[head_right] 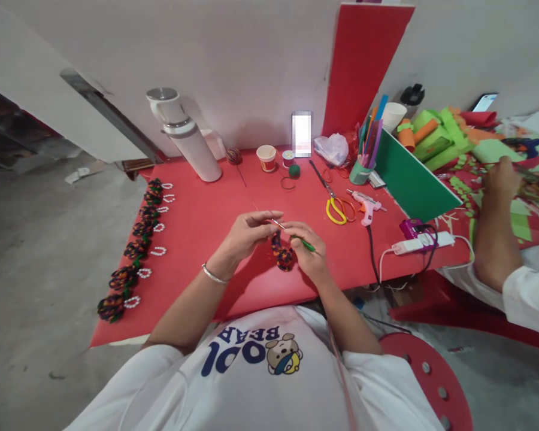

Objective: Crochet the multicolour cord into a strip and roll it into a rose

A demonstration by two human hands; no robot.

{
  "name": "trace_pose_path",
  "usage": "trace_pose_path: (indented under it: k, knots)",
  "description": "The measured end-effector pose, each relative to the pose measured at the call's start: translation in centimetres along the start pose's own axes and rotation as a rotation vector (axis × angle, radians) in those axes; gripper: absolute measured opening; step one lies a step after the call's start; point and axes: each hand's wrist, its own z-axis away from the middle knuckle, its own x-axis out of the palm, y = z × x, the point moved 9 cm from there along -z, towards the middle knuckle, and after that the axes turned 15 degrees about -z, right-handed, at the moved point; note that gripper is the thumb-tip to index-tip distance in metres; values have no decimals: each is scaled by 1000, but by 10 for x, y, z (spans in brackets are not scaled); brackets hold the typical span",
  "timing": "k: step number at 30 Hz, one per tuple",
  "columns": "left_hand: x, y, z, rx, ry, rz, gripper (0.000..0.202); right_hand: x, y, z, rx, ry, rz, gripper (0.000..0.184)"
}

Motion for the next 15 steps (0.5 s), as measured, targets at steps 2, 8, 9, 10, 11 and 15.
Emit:
trace_pose_path:
  k: [2, 8, 9, 10, 11, 15]
  knots:
    - [-3, 1, -1, 22, 6, -7, 49, 0, -4, 1, -4, -9, 24, 34]
    - [-2, 3, -3, 65, 99, 26, 52, 11, -26, 4, -190, -18, 277, 23]
    - [0, 1, -2, 56, 114, 52, 53, 14, -29, 6, -237, -10, 321, 23]
    - [2, -1, -2, 39, 117, 83, 53, 16, -30, 8, -277, 5, 353, 24]
    - [5, -3, -1, 15, 110, 117, 55, 18, -30, 10, -309, 24, 375, 26]
    - [13, -15, 1, -108, 26, 221, 61, 19, -30, 14, -413, 71, 360, 28]
